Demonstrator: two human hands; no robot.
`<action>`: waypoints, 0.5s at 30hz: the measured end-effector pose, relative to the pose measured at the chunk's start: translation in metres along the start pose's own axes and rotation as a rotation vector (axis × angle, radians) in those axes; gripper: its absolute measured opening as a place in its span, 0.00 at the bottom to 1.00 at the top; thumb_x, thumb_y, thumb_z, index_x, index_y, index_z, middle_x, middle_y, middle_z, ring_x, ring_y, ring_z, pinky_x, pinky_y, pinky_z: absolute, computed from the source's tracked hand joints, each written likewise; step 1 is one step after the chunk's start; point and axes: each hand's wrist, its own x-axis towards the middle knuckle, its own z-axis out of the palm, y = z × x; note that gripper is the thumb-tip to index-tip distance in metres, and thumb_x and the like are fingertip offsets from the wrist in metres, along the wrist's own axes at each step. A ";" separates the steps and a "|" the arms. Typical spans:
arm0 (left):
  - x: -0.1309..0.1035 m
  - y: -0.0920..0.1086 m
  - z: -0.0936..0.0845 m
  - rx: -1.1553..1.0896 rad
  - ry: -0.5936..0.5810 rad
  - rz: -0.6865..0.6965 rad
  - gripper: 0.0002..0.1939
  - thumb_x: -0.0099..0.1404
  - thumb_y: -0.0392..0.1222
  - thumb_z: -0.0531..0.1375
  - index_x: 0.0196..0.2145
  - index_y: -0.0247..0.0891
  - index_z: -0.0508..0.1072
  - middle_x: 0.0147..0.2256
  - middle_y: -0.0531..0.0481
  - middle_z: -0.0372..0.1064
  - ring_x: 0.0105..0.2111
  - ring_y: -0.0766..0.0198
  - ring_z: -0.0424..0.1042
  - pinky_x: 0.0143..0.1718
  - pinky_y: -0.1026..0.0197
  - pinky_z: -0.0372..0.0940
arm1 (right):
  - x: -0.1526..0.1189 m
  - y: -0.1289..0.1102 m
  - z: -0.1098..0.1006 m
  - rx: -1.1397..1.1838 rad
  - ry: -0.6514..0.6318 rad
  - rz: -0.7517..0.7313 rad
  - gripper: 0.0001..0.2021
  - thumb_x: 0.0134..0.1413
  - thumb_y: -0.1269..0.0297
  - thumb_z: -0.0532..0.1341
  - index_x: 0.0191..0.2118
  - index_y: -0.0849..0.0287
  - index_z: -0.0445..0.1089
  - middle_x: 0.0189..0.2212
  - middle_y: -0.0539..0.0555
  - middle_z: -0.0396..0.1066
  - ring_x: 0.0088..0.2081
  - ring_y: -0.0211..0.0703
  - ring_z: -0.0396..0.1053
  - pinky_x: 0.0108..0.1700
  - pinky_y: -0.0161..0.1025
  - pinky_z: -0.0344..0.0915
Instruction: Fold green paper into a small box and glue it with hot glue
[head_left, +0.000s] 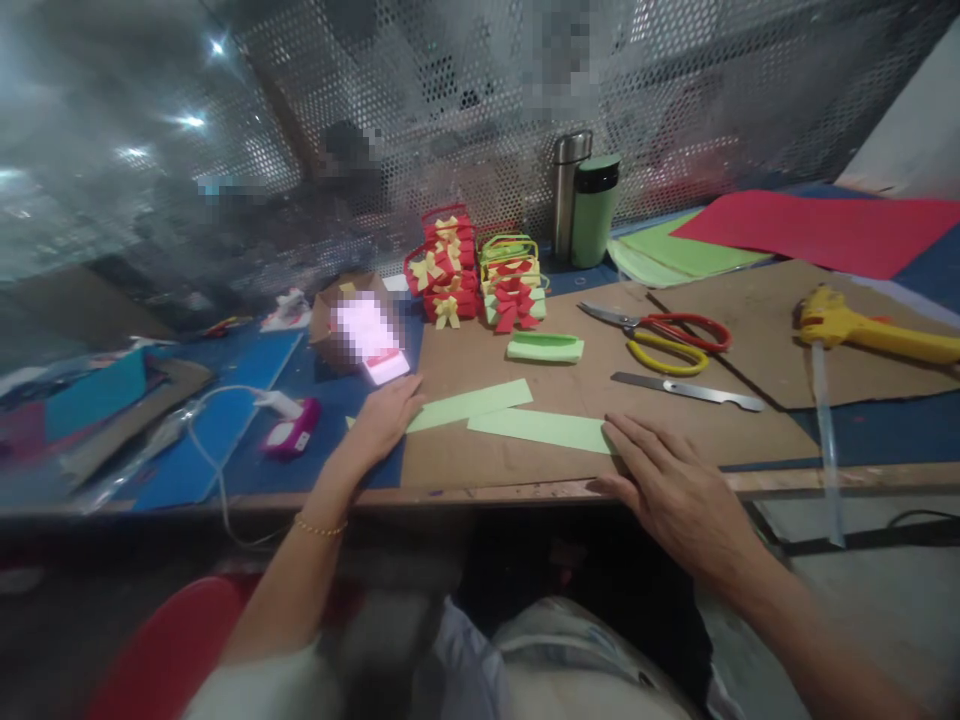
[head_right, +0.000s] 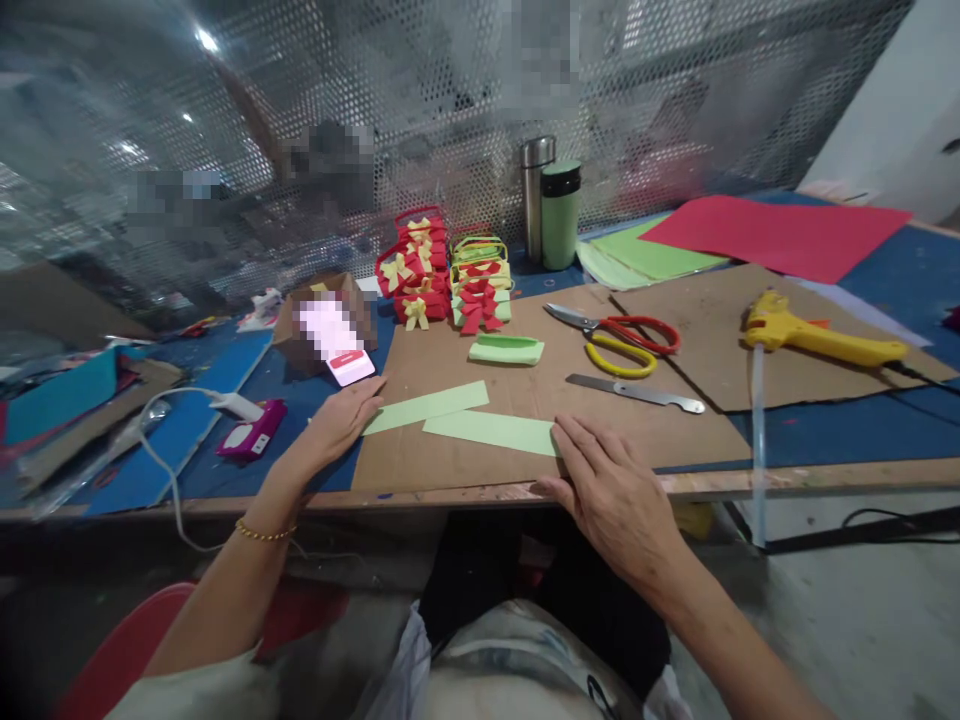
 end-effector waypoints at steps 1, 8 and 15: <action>-0.001 -0.002 0.001 0.020 -0.024 -0.016 0.28 0.76 0.48 0.45 0.63 0.30 0.68 0.62 0.35 0.69 0.62 0.52 0.69 0.63 0.47 0.64 | 0.000 0.000 0.000 0.002 -0.001 0.001 0.24 0.71 0.56 0.55 0.65 0.65 0.63 0.58 0.70 0.72 0.57 0.61 0.70 0.55 0.55 0.68; -0.050 -0.015 -0.017 0.278 -0.074 -0.092 0.20 0.75 0.45 0.49 0.48 0.37 0.79 0.56 0.35 0.75 0.58 0.45 0.73 0.56 0.44 0.68 | 0.002 0.000 -0.003 0.021 -0.032 0.021 0.25 0.70 0.55 0.56 0.65 0.65 0.63 0.58 0.69 0.72 0.58 0.61 0.69 0.55 0.55 0.67; -0.039 0.021 -0.015 0.131 0.115 0.164 0.22 0.75 0.50 0.50 0.53 0.35 0.77 0.57 0.34 0.74 0.58 0.47 0.72 0.59 0.44 0.67 | 0.006 -0.003 -0.007 0.005 -0.059 0.030 0.24 0.70 0.53 0.55 0.63 0.64 0.66 0.59 0.69 0.71 0.57 0.60 0.68 0.55 0.55 0.68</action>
